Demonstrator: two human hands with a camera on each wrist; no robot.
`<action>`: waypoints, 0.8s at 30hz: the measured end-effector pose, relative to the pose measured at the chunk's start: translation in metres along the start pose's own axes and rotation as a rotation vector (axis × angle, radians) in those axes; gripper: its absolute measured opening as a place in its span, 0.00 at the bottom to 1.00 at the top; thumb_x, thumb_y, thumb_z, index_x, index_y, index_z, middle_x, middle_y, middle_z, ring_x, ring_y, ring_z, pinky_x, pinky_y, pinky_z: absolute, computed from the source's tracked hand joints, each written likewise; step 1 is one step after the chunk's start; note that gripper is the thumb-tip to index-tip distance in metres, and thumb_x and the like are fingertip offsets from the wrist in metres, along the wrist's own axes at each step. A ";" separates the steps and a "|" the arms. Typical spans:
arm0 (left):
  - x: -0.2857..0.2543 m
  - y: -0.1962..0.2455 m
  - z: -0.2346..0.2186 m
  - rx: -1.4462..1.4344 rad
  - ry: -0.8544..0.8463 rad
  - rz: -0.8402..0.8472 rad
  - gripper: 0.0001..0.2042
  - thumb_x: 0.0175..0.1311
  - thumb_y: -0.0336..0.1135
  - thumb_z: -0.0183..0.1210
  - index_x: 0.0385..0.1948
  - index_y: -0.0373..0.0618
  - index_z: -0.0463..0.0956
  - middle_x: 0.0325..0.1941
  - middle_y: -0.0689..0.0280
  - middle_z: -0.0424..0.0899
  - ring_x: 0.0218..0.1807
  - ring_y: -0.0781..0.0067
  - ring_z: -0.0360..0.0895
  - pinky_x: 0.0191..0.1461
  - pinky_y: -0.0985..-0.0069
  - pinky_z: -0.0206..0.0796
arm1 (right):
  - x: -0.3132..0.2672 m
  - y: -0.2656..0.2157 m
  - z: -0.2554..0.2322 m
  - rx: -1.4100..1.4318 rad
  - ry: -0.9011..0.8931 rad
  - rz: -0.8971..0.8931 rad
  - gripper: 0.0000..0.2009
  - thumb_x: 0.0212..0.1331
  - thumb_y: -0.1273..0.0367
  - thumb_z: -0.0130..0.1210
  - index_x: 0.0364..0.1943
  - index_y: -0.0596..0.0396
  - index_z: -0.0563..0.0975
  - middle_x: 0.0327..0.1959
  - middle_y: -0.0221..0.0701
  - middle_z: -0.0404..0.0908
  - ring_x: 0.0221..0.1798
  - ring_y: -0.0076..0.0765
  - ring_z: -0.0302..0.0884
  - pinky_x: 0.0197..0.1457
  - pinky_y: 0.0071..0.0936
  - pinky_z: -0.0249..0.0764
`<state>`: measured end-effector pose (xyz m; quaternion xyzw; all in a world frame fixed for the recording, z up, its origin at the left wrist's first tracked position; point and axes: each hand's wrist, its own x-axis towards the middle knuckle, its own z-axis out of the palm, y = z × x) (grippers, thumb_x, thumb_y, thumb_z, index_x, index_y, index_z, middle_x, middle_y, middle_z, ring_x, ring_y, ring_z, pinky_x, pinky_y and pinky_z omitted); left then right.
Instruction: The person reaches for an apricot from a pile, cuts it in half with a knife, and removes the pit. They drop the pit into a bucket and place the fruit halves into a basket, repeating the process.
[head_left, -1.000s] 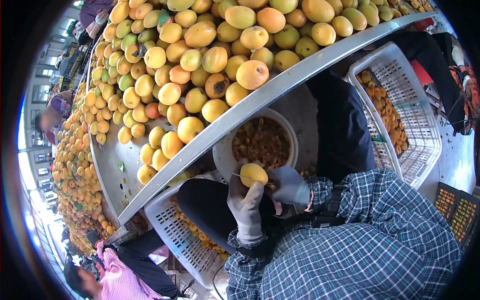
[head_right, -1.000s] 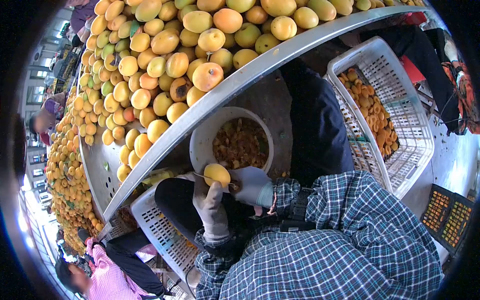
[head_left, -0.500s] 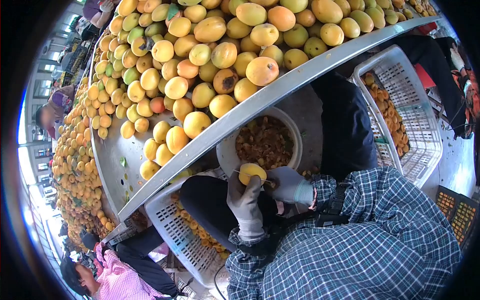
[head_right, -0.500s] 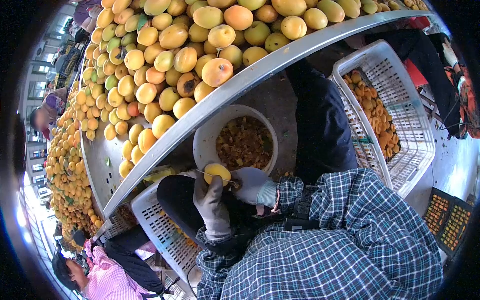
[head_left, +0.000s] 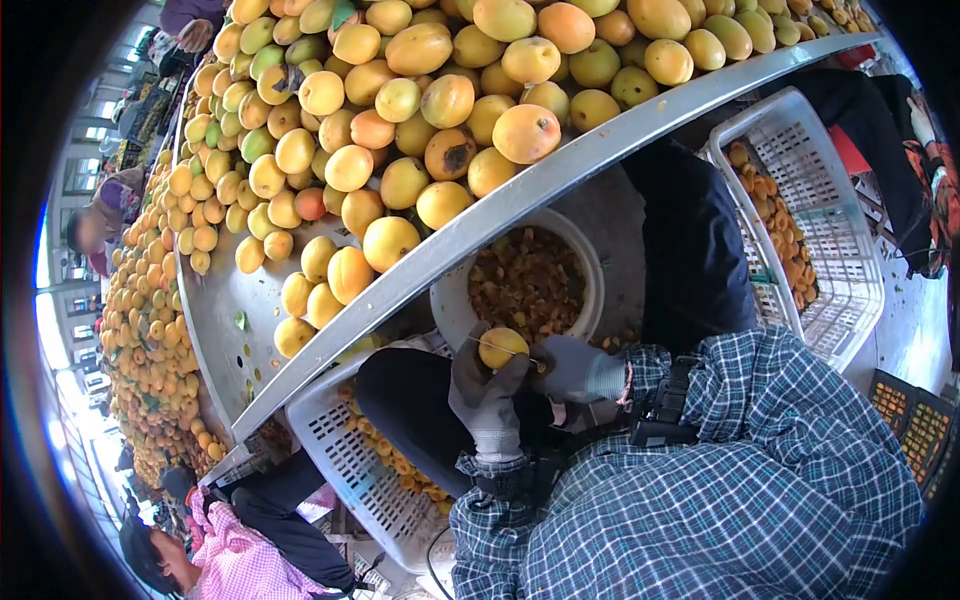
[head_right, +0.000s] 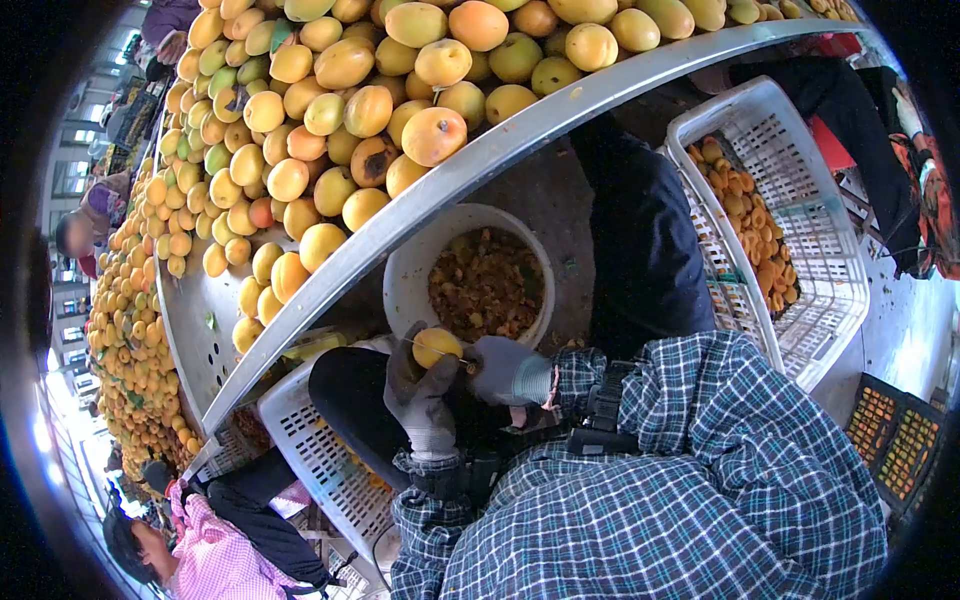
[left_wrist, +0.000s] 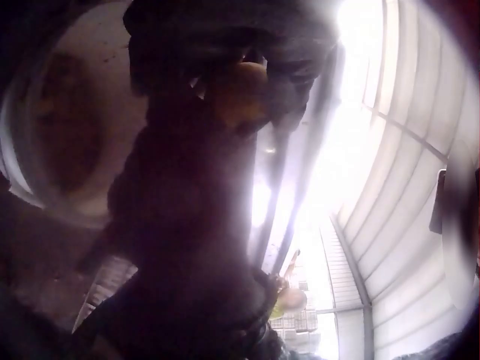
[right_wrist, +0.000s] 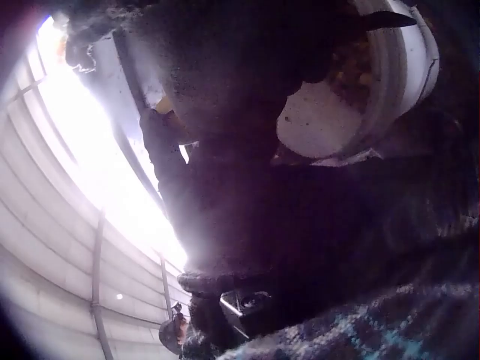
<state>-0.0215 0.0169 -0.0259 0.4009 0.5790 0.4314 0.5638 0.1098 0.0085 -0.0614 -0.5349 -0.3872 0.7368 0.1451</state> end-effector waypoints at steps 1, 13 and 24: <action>0.000 0.001 0.001 -0.030 0.011 -0.021 0.28 0.44 0.28 0.66 0.50 0.32 0.67 0.43 0.59 0.75 0.43 0.70 0.74 0.49 0.75 0.68 | -0.003 -0.003 -0.001 0.106 -0.039 0.070 0.21 0.48 0.73 0.50 0.48 0.69 0.67 0.32 0.46 0.75 0.17 0.39 0.77 0.12 0.27 0.75; 0.004 0.006 -0.004 -0.196 -0.188 -0.241 0.24 0.50 0.35 0.64 0.48 0.33 0.69 0.42 0.61 0.76 0.43 0.73 0.73 0.49 0.78 0.66 | -0.002 0.008 0.000 -0.119 0.074 -0.083 0.18 0.47 0.66 0.54 0.42 0.62 0.75 0.33 0.44 0.78 0.35 0.42 0.78 0.38 0.34 0.74; 0.004 -0.008 -0.004 0.026 -0.159 -0.021 0.21 0.50 0.31 0.63 0.46 0.35 0.69 0.39 0.65 0.77 0.39 0.77 0.74 0.45 0.81 0.66 | 0.007 0.017 -0.005 -0.417 0.153 -0.235 0.15 0.46 0.63 0.54 0.37 0.55 0.77 0.35 0.42 0.79 0.40 0.48 0.76 0.43 0.37 0.71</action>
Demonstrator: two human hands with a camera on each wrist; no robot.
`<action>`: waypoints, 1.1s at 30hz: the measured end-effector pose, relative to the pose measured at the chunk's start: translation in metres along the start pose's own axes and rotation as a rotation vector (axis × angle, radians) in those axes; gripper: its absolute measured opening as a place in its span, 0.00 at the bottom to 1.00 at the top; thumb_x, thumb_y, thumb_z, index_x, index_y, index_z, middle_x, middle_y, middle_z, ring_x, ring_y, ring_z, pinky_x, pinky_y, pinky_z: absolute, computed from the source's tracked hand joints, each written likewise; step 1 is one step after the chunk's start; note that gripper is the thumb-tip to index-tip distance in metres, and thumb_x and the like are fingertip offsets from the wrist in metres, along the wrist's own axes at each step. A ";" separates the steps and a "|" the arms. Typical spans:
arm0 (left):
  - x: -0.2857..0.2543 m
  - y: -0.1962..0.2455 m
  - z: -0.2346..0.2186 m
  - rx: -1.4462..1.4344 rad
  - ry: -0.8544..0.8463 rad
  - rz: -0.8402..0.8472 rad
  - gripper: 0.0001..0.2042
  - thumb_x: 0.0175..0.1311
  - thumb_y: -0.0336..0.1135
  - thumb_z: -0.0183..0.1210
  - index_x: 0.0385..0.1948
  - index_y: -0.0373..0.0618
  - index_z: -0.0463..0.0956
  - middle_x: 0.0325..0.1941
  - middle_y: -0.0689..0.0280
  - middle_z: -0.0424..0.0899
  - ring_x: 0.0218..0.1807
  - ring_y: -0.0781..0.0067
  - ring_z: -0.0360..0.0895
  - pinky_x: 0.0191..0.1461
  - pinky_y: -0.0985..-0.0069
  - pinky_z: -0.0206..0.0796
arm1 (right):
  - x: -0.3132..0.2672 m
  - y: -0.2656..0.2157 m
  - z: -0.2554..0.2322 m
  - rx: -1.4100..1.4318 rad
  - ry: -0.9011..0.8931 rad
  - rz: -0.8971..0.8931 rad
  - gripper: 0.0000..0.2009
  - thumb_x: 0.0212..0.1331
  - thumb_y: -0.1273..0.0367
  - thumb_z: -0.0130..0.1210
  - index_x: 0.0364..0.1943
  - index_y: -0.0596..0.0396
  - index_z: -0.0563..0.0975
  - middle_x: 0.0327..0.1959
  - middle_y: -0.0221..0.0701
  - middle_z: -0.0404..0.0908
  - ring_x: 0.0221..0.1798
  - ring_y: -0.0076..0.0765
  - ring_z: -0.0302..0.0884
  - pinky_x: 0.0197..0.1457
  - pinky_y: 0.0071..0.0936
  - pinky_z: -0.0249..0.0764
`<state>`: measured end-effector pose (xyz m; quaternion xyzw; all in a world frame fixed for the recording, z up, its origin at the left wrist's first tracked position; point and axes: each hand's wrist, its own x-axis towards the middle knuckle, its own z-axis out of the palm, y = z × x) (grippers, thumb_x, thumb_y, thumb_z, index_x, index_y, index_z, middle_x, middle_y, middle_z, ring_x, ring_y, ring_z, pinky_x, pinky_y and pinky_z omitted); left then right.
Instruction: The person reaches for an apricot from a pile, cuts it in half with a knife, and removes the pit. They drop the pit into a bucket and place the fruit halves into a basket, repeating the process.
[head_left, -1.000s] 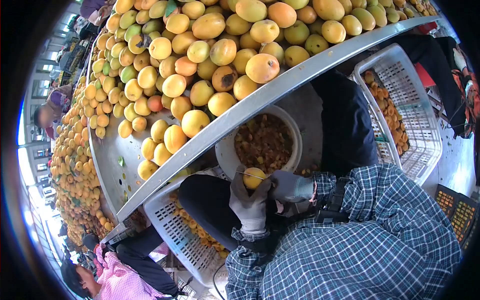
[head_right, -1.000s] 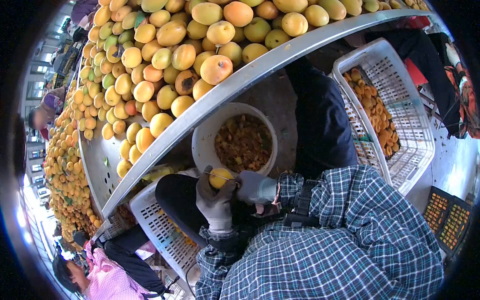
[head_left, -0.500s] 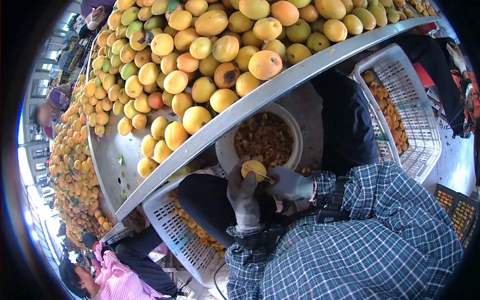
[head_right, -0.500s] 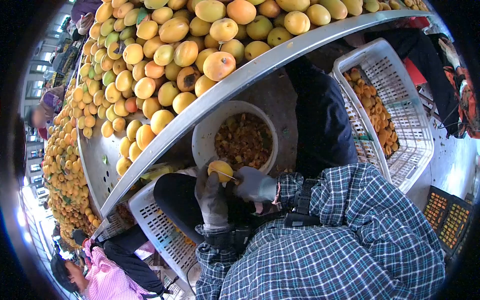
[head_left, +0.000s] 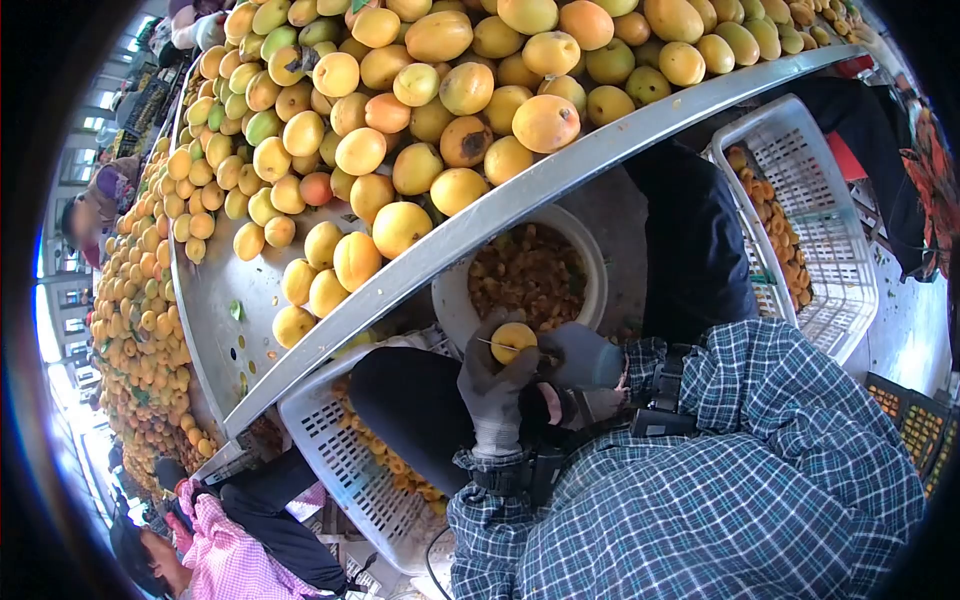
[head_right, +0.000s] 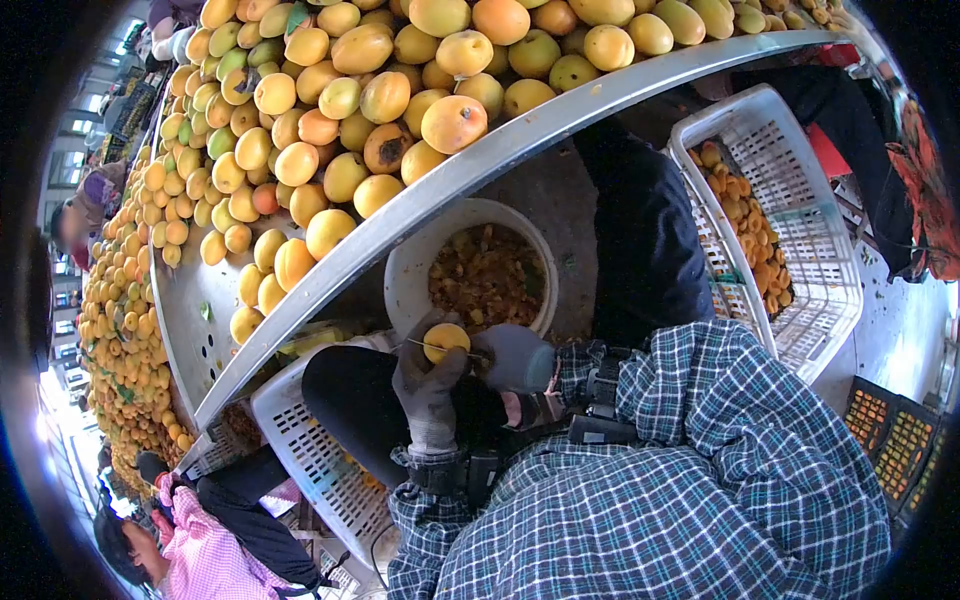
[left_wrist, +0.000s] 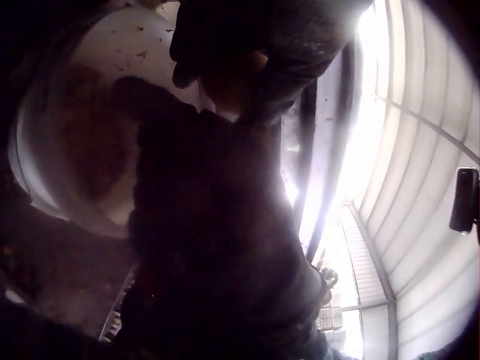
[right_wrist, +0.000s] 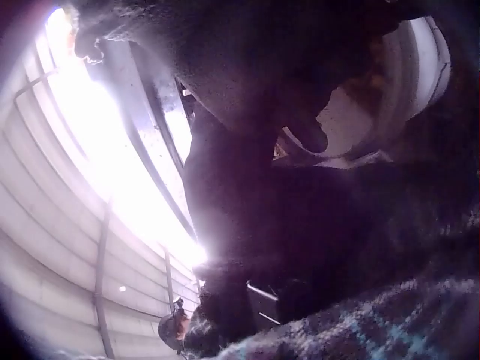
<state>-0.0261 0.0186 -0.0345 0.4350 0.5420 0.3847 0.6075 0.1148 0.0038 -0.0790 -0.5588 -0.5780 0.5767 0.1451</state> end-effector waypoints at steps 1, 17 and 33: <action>-0.001 0.002 0.001 -0.073 0.015 -0.082 0.21 0.49 0.32 0.63 0.46 0.35 0.70 0.38 0.65 0.77 0.39 0.77 0.74 0.45 0.81 0.66 | 0.000 0.000 -0.001 0.023 0.067 -0.068 0.14 0.46 0.63 0.54 0.37 0.54 0.77 0.34 0.42 0.78 0.39 0.49 0.76 0.42 0.37 0.71; -0.003 0.002 -0.002 -0.092 0.086 -0.088 0.23 0.49 0.27 0.64 0.48 0.33 0.70 0.43 0.63 0.76 0.42 0.76 0.73 0.47 0.81 0.66 | 0.007 0.011 0.002 -0.041 -0.004 -0.138 0.14 0.46 0.63 0.54 0.37 0.52 0.78 0.33 0.41 0.79 0.39 0.48 0.76 0.40 0.37 0.72; 0.003 0.006 0.007 -0.014 0.207 -0.030 0.26 0.47 0.31 0.64 0.50 0.32 0.69 0.45 0.60 0.75 0.43 0.71 0.73 0.48 0.77 0.66 | -0.005 -0.023 -0.009 0.646 -0.290 0.264 0.12 0.48 0.68 0.55 0.32 0.65 0.76 0.25 0.38 0.79 0.26 0.36 0.78 0.27 0.31 0.73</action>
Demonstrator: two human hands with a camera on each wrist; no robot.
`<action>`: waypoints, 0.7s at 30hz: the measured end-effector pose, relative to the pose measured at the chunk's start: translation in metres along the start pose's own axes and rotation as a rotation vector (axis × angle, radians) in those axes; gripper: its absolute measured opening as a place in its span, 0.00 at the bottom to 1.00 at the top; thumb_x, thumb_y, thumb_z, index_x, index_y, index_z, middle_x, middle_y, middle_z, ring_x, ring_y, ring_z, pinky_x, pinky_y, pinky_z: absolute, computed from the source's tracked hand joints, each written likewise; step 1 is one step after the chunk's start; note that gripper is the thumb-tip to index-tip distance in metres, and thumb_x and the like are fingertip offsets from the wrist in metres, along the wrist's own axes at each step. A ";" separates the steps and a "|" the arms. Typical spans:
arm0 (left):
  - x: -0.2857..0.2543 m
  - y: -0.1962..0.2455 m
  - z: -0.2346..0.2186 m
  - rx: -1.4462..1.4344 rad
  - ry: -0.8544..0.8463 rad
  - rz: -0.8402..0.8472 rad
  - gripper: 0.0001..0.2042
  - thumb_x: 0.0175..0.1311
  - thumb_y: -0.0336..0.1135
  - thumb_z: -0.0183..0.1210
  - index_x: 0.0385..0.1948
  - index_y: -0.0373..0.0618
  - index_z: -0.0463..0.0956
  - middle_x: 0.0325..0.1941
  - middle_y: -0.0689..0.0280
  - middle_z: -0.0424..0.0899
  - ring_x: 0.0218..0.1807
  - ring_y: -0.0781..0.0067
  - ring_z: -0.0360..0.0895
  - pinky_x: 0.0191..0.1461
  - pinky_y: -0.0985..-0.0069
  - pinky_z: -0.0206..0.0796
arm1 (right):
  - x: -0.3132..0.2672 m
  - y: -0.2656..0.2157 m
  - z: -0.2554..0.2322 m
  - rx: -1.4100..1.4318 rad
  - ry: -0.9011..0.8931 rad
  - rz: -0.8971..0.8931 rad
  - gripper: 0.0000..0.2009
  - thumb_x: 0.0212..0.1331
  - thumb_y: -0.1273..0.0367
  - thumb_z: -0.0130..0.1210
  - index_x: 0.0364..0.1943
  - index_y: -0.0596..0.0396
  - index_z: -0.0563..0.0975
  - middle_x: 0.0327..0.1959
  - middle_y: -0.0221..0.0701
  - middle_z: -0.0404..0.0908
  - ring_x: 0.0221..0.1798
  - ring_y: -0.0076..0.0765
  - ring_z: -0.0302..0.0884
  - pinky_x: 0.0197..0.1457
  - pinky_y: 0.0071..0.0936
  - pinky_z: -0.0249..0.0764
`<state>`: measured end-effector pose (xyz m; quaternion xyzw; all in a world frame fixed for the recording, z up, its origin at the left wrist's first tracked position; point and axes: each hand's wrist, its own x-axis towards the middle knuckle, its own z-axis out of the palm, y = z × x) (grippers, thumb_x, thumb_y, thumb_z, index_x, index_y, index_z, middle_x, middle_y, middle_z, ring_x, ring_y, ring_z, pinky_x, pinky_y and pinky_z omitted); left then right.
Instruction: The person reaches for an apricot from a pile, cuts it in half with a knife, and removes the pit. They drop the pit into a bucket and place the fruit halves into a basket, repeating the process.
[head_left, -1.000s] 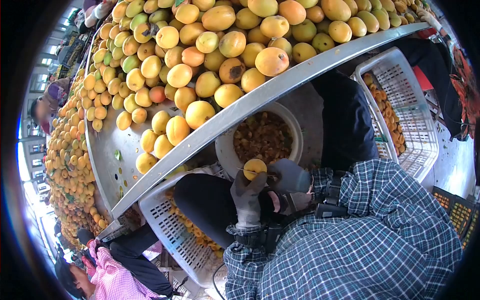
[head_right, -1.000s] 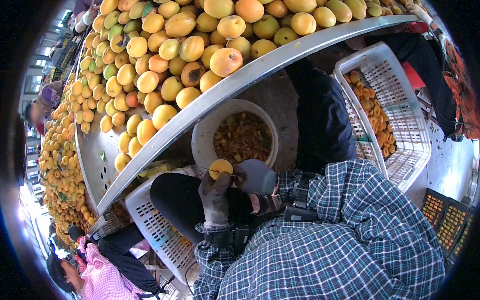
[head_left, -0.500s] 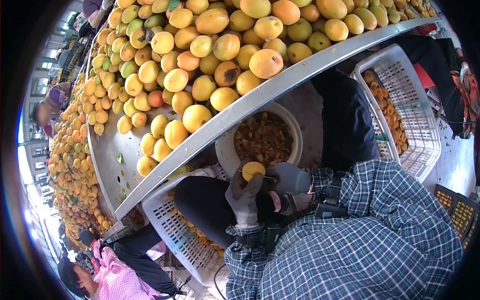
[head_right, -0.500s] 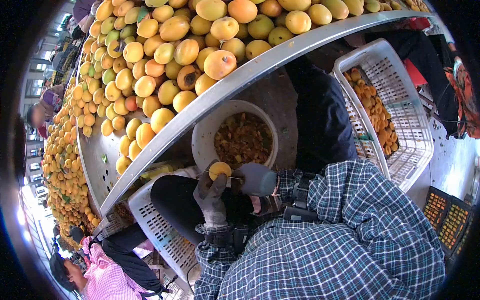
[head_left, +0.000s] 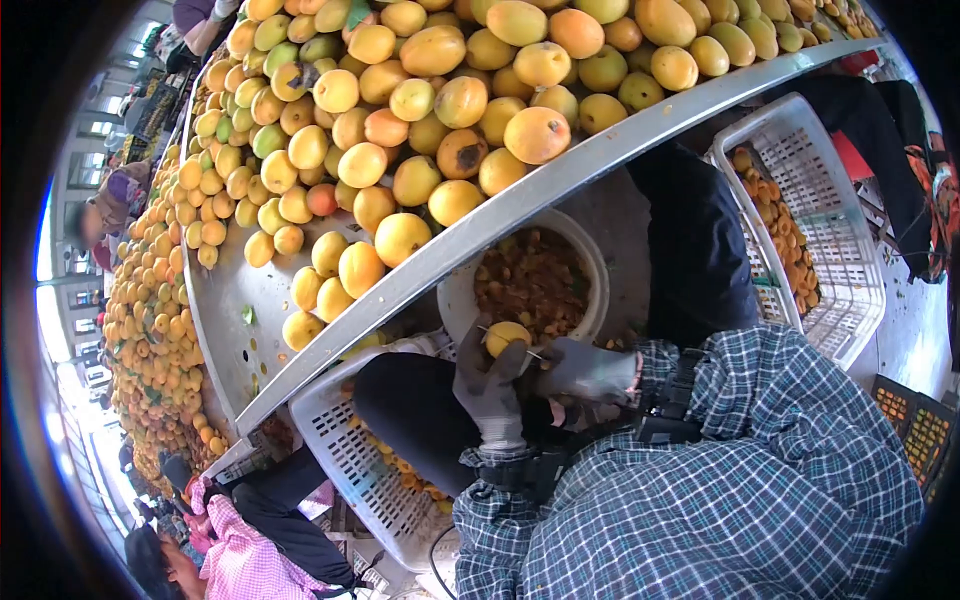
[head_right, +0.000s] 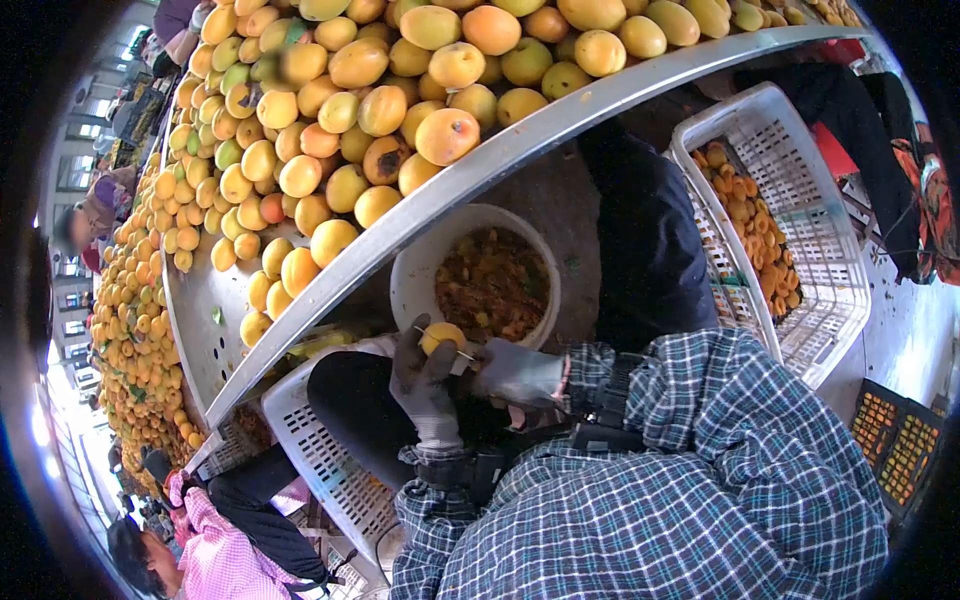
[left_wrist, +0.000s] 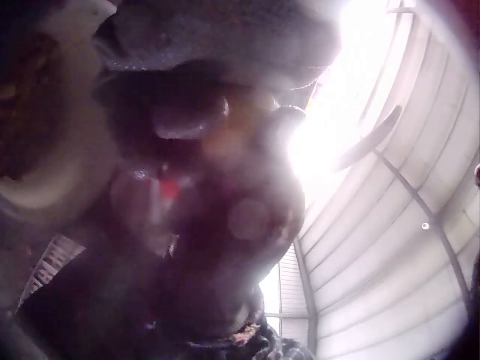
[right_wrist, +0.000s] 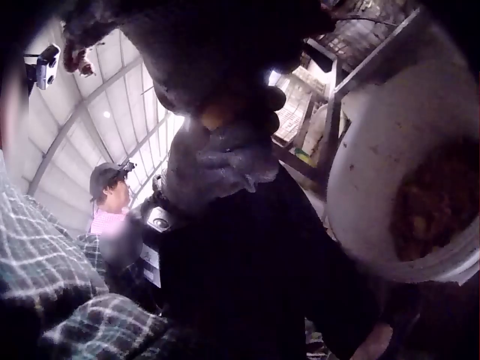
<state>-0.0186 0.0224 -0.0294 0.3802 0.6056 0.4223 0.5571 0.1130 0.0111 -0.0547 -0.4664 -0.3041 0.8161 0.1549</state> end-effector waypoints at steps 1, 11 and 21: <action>-0.002 0.001 0.003 -0.054 0.002 -0.003 0.25 0.47 0.30 0.64 0.49 0.32 0.69 0.45 0.60 0.75 0.43 0.71 0.73 0.48 0.77 0.66 | -0.004 0.001 -0.001 0.066 -0.004 0.063 0.12 0.49 0.69 0.54 0.34 0.65 0.76 0.25 0.38 0.79 0.25 0.35 0.77 0.25 0.30 0.73; 0.010 -0.002 -0.023 -0.282 0.196 0.152 0.20 0.53 0.36 0.62 0.46 0.36 0.71 0.44 0.63 0.76 0.45 0.75 0.71 0.49 0.79 0.64 | -0.061 -0.030 0.001 -0.223 0.048 0.144 0.10 0.52 0.68 0.57 0.34 0.61 0.76 0.19 0.27 0.76 0.17 0.19 0.71 0.20 0.18 0.66; 0.024 -0.055 -0.006 -0.520 -0.375 -0.264 0.16 0.64 0.44 0.46 0.42 0.42 0.74 0.42 0.62 0.75 0.43 0.74 0.72 0.45 0.76 0.67 | -0.047 -0.054 0.015 -1.128 0.501 -1.052 0.15 0.46 0.67 0.63 0.34 0.56 0.70 0.22 0.36 0.73 0.22 0.42 0.76 0.23 0.28 0.71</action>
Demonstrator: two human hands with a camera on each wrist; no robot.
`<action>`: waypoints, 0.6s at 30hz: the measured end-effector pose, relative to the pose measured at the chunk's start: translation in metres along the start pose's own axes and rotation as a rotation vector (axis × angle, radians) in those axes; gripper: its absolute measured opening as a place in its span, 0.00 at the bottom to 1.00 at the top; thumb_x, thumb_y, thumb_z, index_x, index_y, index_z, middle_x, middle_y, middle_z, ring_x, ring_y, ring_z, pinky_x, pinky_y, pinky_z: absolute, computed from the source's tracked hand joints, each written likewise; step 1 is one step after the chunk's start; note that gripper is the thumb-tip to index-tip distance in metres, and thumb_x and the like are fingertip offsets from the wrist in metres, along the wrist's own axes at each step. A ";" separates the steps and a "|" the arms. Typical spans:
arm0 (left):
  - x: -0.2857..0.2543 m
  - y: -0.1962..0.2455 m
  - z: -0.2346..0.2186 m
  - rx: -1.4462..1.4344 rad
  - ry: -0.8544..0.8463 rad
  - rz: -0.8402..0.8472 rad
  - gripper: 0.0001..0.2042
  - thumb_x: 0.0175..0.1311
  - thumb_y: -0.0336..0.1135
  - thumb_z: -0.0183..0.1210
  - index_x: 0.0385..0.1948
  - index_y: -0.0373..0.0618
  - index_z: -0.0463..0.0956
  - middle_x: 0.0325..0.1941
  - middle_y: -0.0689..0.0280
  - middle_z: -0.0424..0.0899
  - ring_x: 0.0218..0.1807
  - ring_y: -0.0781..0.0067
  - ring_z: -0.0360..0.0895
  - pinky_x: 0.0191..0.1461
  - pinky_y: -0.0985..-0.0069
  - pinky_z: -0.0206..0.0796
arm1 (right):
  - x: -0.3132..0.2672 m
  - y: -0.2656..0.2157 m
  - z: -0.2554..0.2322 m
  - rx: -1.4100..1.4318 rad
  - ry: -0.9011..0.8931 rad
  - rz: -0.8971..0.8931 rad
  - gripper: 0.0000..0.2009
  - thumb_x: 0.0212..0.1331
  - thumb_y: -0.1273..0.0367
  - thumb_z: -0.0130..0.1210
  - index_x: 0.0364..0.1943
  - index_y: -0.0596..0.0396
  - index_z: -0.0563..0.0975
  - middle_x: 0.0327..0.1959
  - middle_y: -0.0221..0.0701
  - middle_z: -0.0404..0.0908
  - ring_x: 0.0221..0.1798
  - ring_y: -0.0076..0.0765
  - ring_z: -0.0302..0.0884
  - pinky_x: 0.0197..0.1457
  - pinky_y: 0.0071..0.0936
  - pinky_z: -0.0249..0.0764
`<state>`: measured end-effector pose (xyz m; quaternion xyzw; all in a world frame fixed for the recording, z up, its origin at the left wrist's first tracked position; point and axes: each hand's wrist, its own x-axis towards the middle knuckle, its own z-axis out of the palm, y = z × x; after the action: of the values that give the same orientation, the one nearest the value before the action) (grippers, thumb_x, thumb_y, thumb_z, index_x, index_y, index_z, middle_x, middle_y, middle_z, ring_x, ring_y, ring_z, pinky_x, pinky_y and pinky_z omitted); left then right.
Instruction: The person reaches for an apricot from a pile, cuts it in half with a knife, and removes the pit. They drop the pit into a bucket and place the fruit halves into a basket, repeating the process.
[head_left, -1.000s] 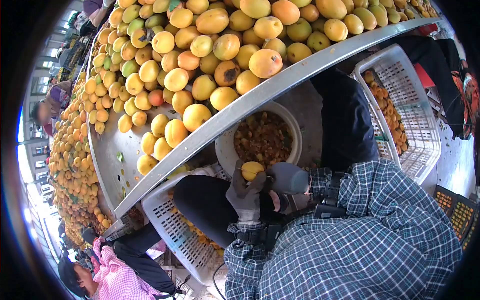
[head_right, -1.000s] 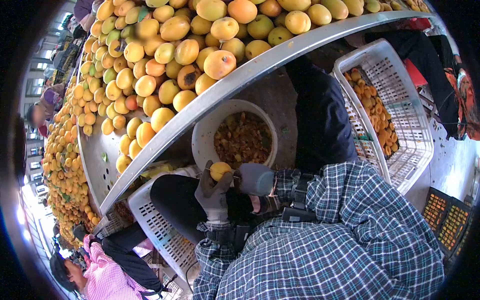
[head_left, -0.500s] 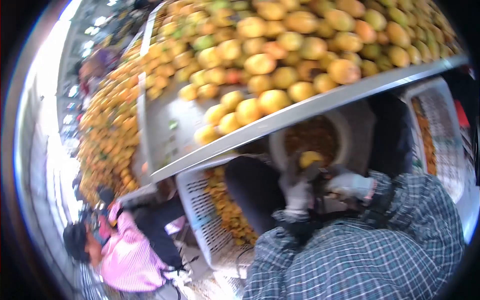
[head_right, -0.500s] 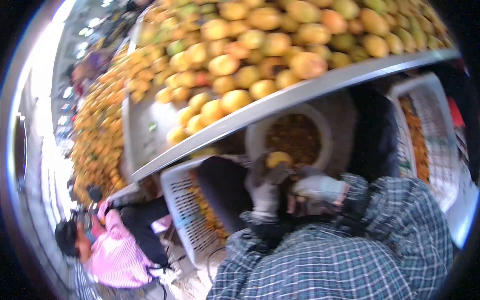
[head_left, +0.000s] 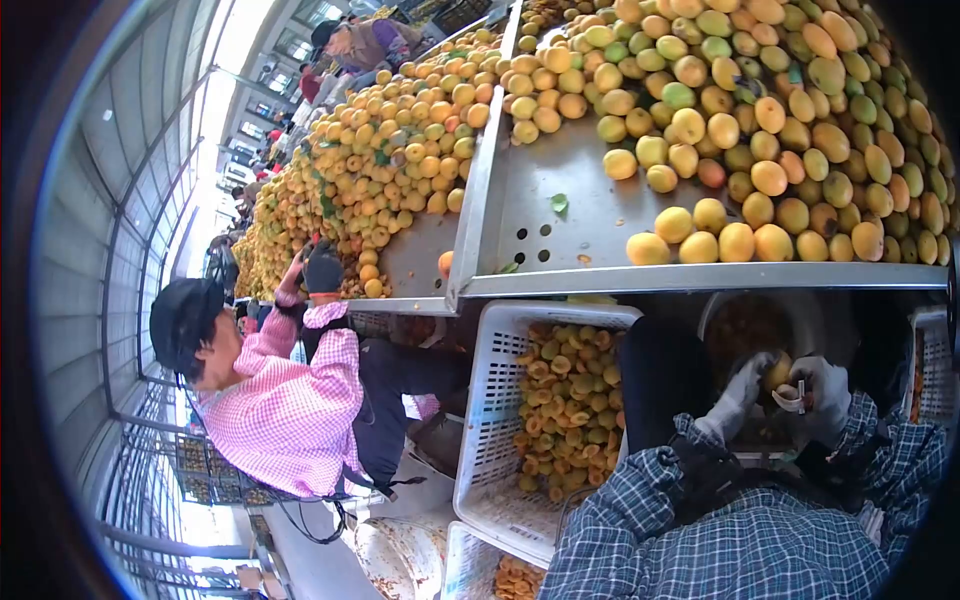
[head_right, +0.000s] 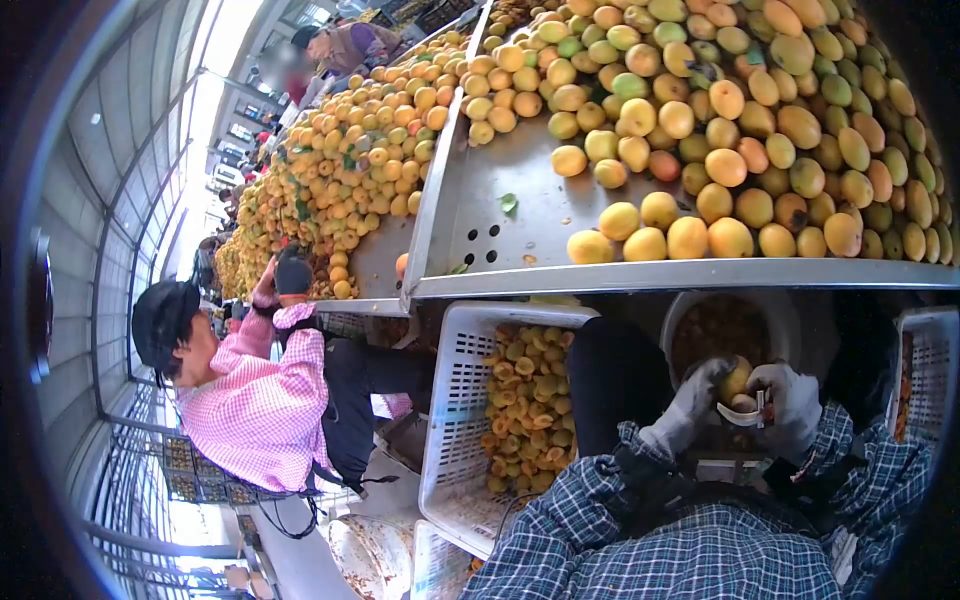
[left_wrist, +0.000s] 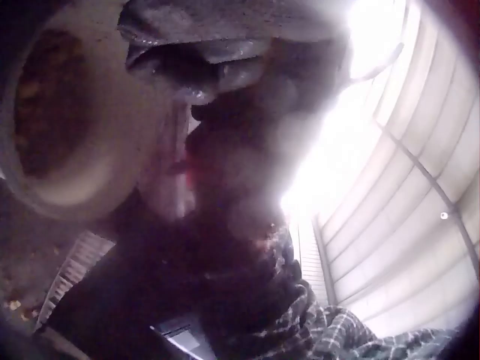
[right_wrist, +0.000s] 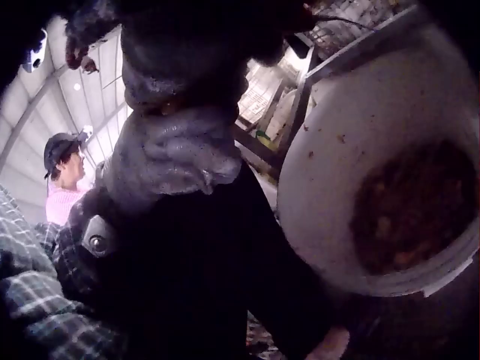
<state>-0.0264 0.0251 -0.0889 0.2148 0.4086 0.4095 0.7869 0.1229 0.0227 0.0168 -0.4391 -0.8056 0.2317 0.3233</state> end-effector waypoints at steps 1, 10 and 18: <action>0.006 0.003 -0.003 -0.015 -0.064 -0.053 0.17 0.64 0.46 0.46 0.42 0.42 0.74 0.42 0.62 0.75 0.43 0.74 0.72 0.45 0.76 0.68 | 0.001 0.001 0.001 0.046 -0.002 -0.032 0.15 0.46 0.67 0.63 0.34 0.55 0.69 0.23 0.36 0.73 0.23 0.42 0.76 0.24 0.28 0.72; 0.008 0.000 -0.001 -0.006 -0.012 -0.209 0.26 0.64 0.55 0.41 0.52 0.41 0.63 0.49 0.58 0.71 0.46 0.71 0.72 0.46 0.76 0.68 | 0.008 0.028 0.003 -0.279 -0.184 -0.127 0.26 0.32 0.65 0.67 0.41 0.58 0.72 0.29 0.43 0.76 0.34 0.51 0.75 0.37 0.36 0.72; 0.009 -0.024 -0.013 -0.194 -0.082 -0.486 0.19 0.65 0.48 0.42 0.47 0.42 0.67 0.45 0.60 0.72 0.50 0.68 0.69 0.52 0.76 0.61 | 0.015 0.023 0.008 -0.534 -0.258 -0.072 0.24 0.34 0.71 0.64 0.43 0.56 0.74 0.41 0.46 0.75 0.41 0.46 0.75 0.44 0.31 0.72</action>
<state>-0.0228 0.0185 -0.1169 0.0503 0.3750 0.2367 0.8949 0.1238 0.0464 0.0009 -0.4466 -0.8876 0.0539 0.0993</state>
